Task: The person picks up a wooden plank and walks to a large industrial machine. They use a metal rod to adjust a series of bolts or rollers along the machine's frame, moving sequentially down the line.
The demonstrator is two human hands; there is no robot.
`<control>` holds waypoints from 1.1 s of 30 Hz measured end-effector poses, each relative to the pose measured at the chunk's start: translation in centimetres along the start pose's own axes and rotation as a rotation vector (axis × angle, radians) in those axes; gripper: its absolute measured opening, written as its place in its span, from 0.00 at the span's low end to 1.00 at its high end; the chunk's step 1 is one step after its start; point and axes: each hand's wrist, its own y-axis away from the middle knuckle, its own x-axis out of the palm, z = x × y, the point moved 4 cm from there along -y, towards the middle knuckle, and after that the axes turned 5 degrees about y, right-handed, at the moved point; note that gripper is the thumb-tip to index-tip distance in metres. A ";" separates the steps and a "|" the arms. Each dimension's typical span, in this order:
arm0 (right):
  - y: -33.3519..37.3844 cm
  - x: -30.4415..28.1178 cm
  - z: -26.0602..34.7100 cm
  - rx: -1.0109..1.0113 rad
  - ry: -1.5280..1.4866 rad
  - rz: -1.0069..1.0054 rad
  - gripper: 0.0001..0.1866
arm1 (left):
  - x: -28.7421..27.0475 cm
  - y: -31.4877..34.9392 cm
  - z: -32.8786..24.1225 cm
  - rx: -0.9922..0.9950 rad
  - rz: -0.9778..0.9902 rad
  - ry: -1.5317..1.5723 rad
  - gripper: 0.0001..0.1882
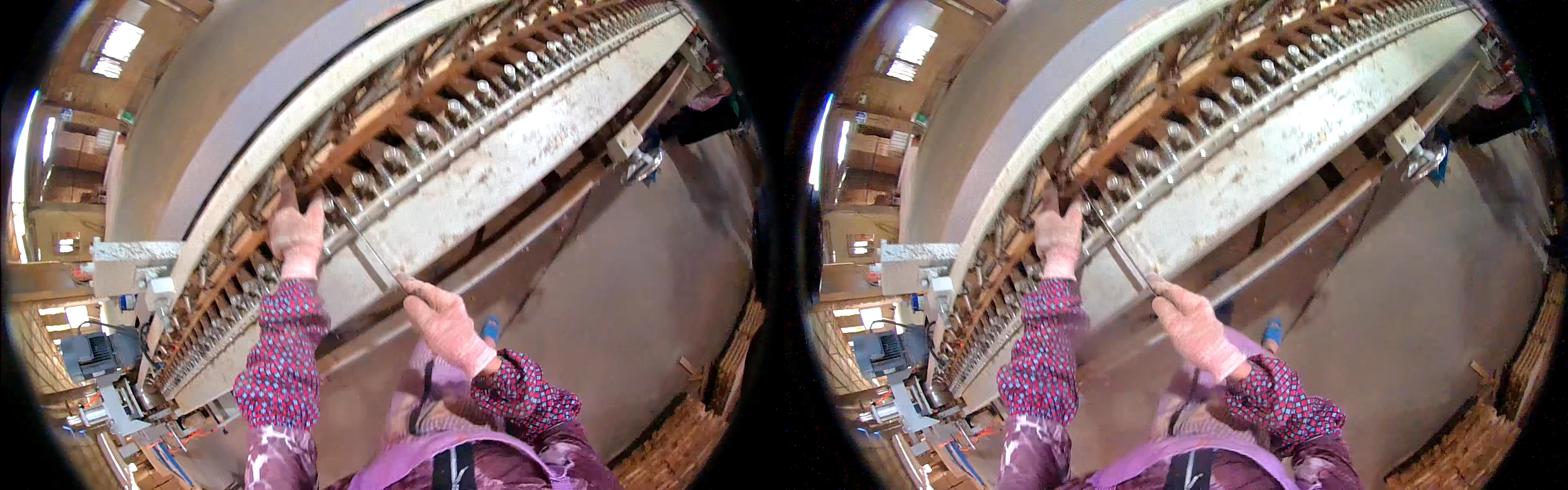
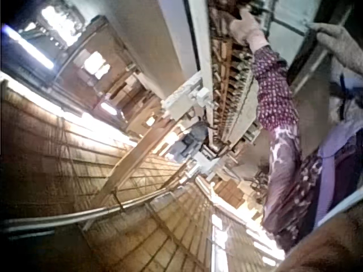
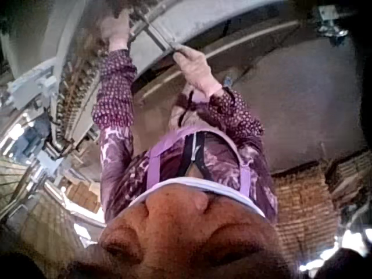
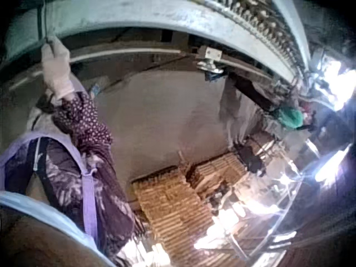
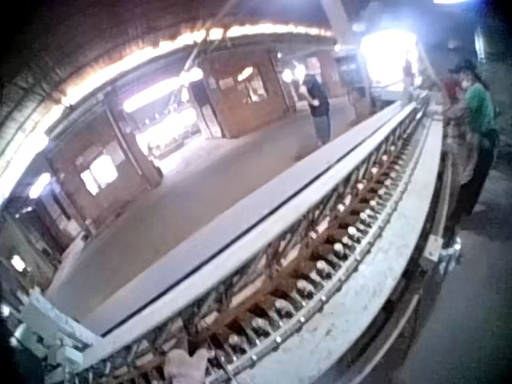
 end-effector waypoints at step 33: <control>6.6 -9.7 5.9 0.600 -0.074 0.324 0.19 | -0.1 0.9 -0.3 0.009 -0.037 0.117 0.38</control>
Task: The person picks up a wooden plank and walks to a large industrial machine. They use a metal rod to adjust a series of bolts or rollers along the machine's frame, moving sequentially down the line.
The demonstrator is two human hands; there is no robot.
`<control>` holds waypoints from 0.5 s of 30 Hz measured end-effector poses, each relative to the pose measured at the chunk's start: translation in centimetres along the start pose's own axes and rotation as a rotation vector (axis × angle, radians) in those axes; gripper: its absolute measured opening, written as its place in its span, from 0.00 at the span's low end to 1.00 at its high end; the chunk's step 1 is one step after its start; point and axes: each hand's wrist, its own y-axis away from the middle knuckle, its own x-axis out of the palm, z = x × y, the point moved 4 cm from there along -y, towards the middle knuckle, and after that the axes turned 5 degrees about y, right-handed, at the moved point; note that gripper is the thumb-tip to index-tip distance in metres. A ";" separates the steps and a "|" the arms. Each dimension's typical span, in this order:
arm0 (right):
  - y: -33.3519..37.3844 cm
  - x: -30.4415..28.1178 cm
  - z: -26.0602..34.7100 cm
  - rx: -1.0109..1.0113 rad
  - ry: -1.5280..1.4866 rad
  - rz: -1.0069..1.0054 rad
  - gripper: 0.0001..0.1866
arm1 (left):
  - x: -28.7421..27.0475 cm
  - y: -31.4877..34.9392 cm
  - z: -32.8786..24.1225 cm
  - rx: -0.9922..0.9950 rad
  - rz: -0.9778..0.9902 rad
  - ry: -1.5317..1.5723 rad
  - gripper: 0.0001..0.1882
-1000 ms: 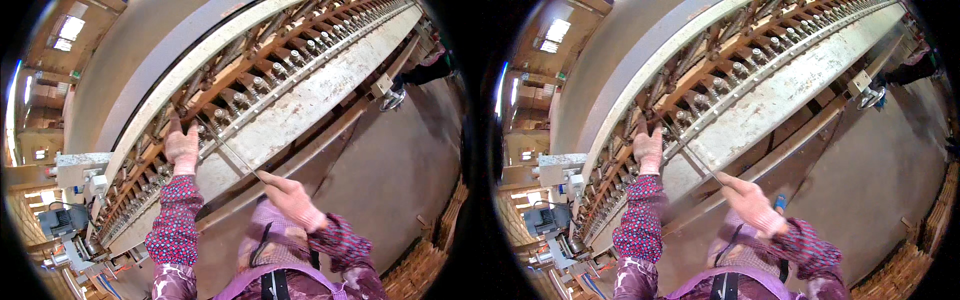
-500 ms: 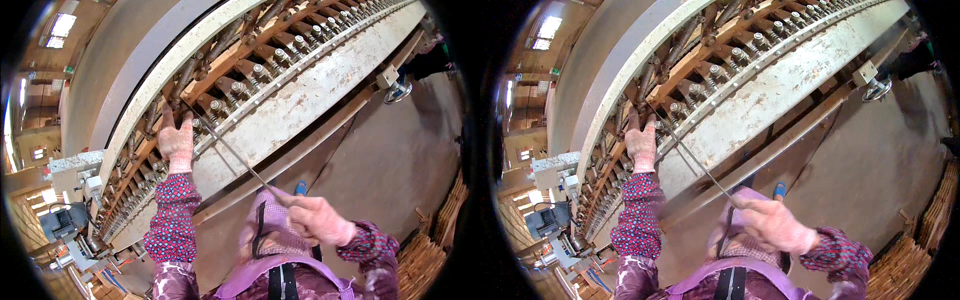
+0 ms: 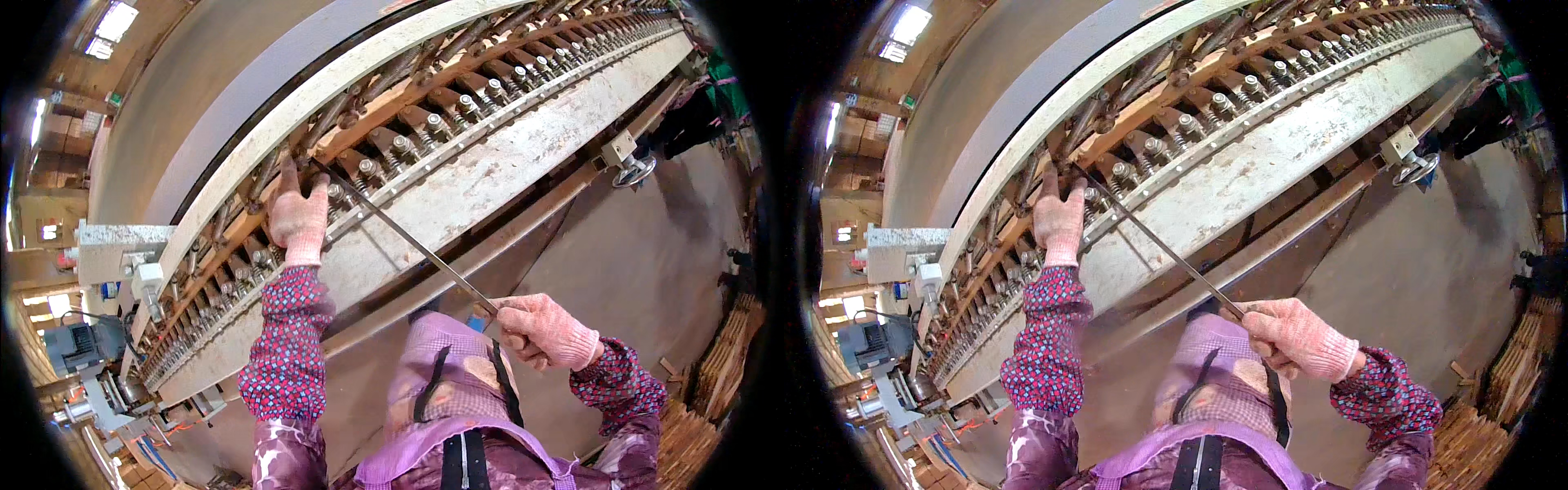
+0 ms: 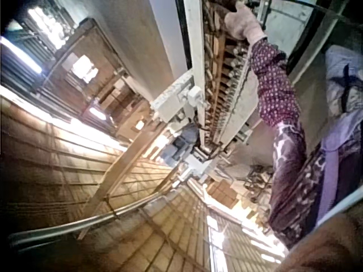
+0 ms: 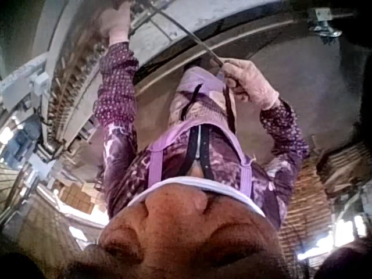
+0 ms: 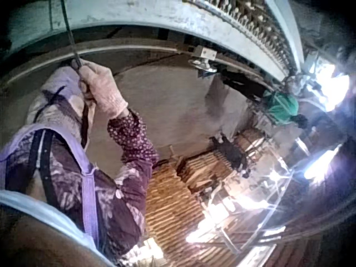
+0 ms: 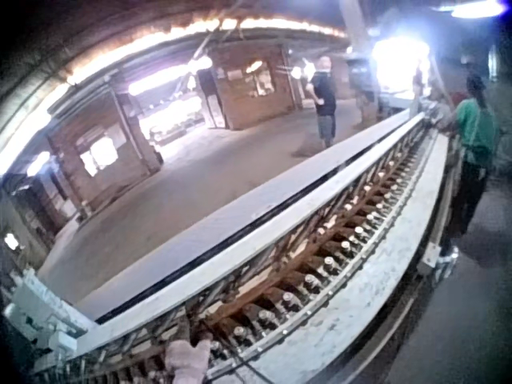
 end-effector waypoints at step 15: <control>1.5 4.2 -5.3 -0.535 0.825 -0.631 0.18 | -2.0 12.5 -4.9 0.152 -0.095 0.510 0.48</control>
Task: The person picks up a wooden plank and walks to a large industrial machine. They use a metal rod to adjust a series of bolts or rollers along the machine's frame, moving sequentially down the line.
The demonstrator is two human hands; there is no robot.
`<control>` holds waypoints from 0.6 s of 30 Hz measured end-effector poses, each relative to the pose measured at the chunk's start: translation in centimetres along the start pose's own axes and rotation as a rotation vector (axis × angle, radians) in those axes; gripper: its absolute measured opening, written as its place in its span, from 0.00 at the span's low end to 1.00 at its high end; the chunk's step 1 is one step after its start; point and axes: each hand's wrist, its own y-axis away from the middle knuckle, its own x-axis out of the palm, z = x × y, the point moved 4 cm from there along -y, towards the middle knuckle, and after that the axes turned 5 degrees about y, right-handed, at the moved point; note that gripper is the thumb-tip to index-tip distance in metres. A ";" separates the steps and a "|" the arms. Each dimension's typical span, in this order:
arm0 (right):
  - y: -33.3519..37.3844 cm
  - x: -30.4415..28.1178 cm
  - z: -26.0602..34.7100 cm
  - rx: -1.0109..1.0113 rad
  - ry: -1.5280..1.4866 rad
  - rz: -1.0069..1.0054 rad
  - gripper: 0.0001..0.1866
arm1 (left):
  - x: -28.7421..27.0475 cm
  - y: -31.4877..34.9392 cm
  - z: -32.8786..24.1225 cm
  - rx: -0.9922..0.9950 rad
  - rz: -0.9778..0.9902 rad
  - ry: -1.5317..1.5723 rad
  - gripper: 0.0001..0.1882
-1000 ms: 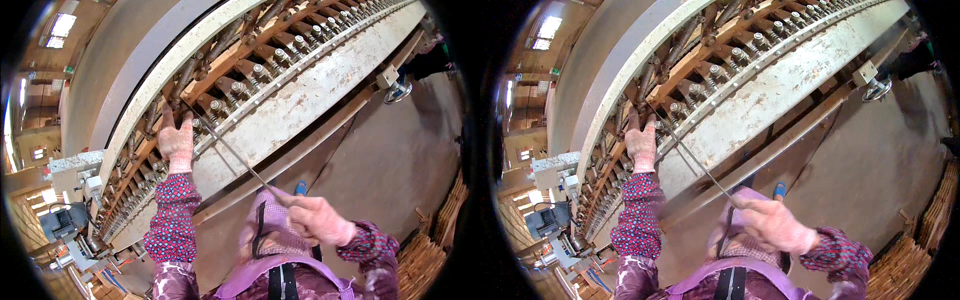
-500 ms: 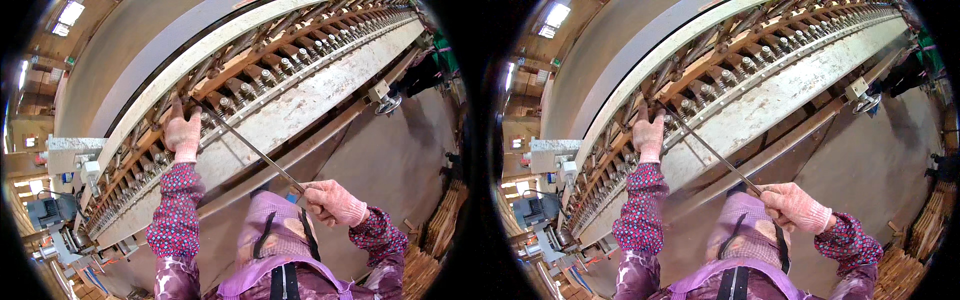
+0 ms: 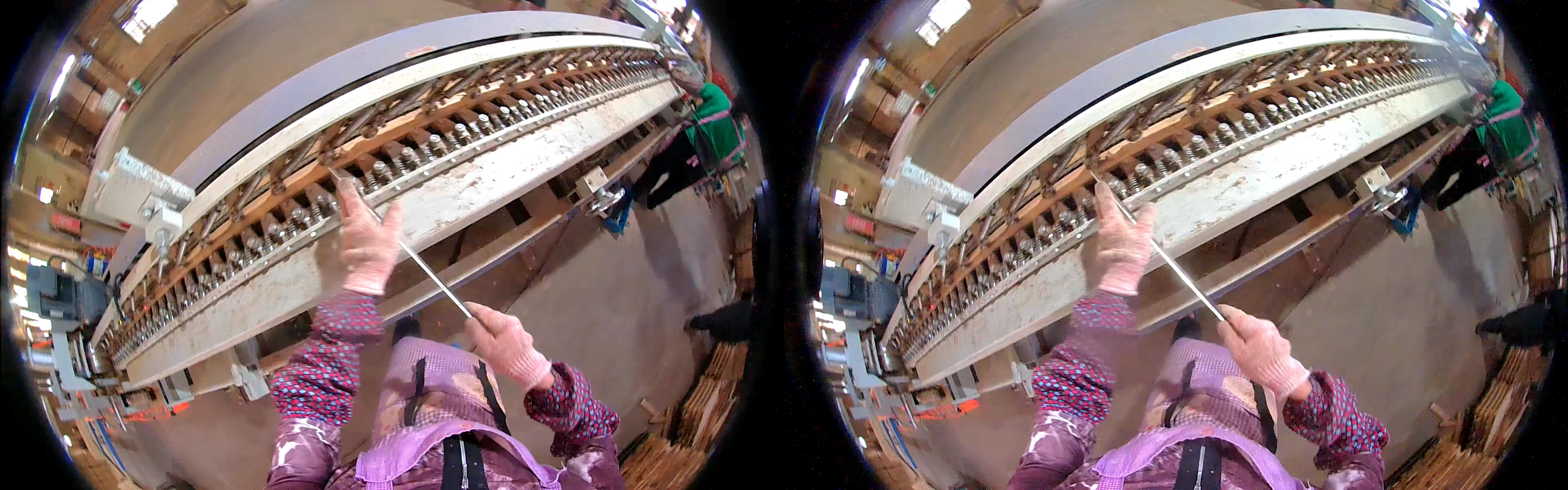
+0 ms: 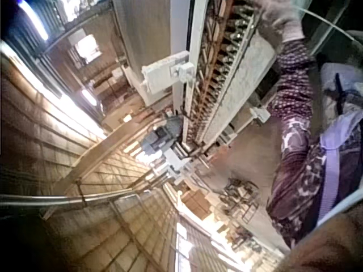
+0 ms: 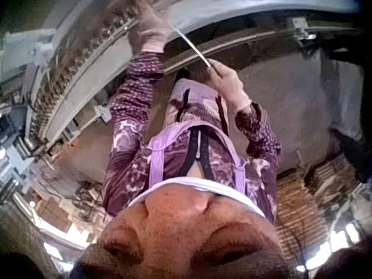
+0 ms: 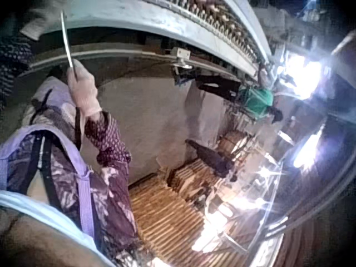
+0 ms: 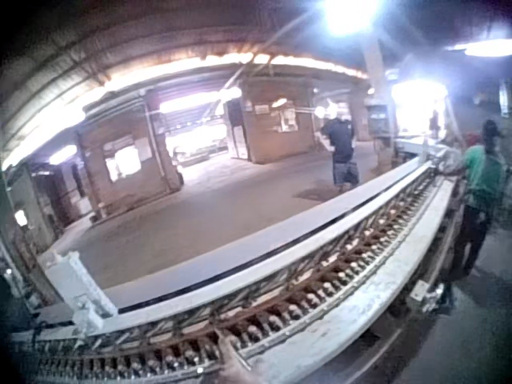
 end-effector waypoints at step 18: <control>1.8 0.1 5.6 -0.202 0.415 -0.149 0.25 | -0.6 -7.2 5.9 -0.494 0.319 0.450 0.25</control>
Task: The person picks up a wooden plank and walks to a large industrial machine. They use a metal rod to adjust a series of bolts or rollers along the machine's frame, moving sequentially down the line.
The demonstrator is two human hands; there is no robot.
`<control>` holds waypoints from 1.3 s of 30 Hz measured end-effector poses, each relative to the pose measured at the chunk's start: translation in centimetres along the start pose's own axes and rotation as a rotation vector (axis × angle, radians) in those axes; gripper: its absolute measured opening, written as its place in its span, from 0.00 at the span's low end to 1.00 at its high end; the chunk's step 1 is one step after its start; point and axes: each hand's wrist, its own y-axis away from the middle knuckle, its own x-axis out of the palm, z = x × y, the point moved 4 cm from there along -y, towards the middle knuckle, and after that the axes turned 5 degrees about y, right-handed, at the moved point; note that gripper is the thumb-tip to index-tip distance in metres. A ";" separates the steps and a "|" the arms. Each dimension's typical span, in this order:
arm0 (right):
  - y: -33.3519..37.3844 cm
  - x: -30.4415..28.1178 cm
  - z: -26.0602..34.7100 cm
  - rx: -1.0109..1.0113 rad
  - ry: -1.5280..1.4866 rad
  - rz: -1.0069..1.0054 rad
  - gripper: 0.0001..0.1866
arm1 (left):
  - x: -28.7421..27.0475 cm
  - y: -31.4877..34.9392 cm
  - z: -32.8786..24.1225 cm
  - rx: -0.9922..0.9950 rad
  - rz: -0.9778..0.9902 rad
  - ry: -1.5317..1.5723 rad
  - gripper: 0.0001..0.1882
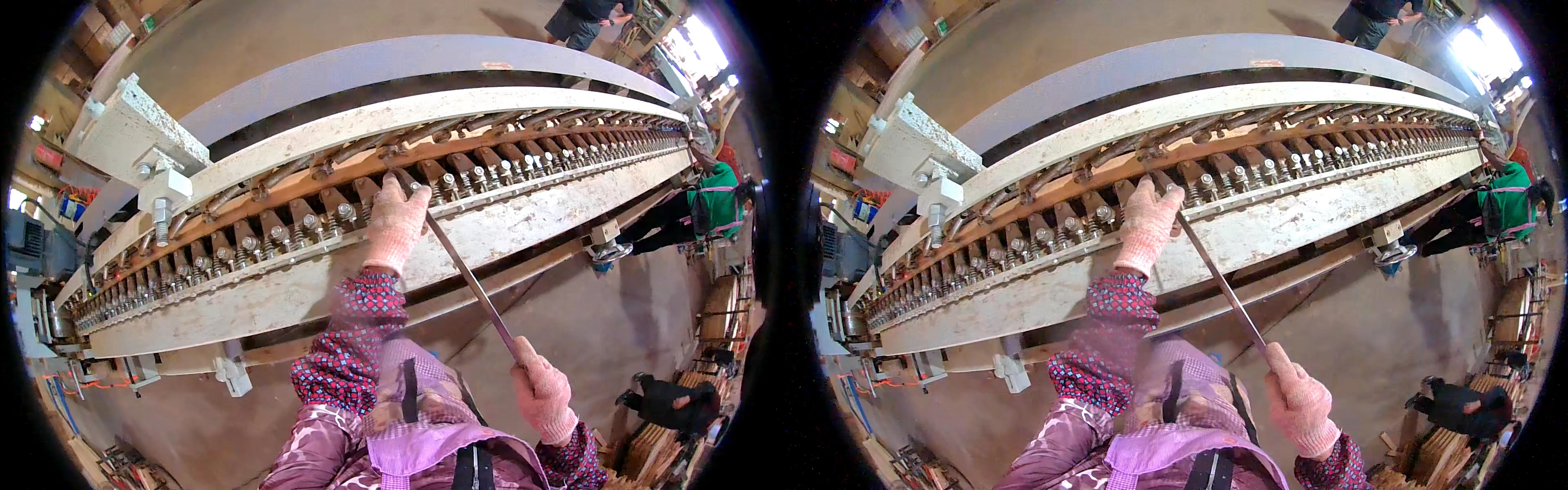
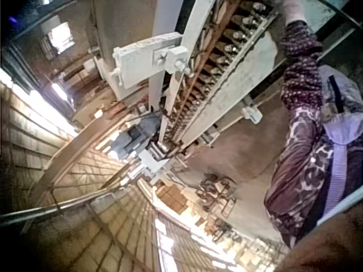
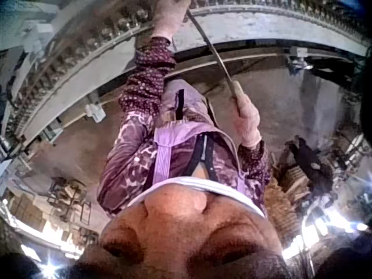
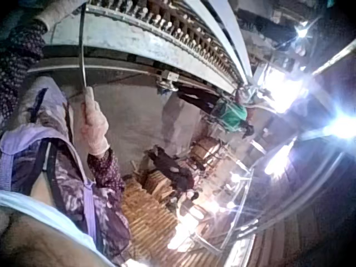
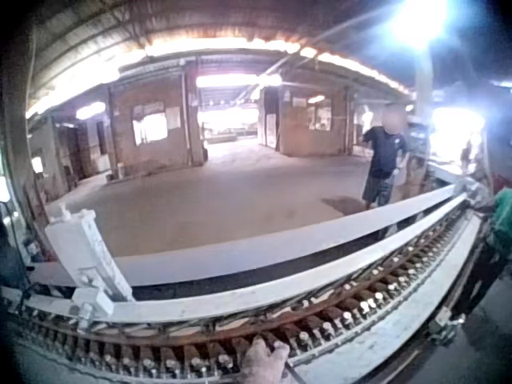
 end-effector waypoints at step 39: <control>0.1 1.3 -1.1 0.016 0.091 0.063 0.25 | -0.3 -1.7 -0.8 -0.042 -0.039 -0.406 0.28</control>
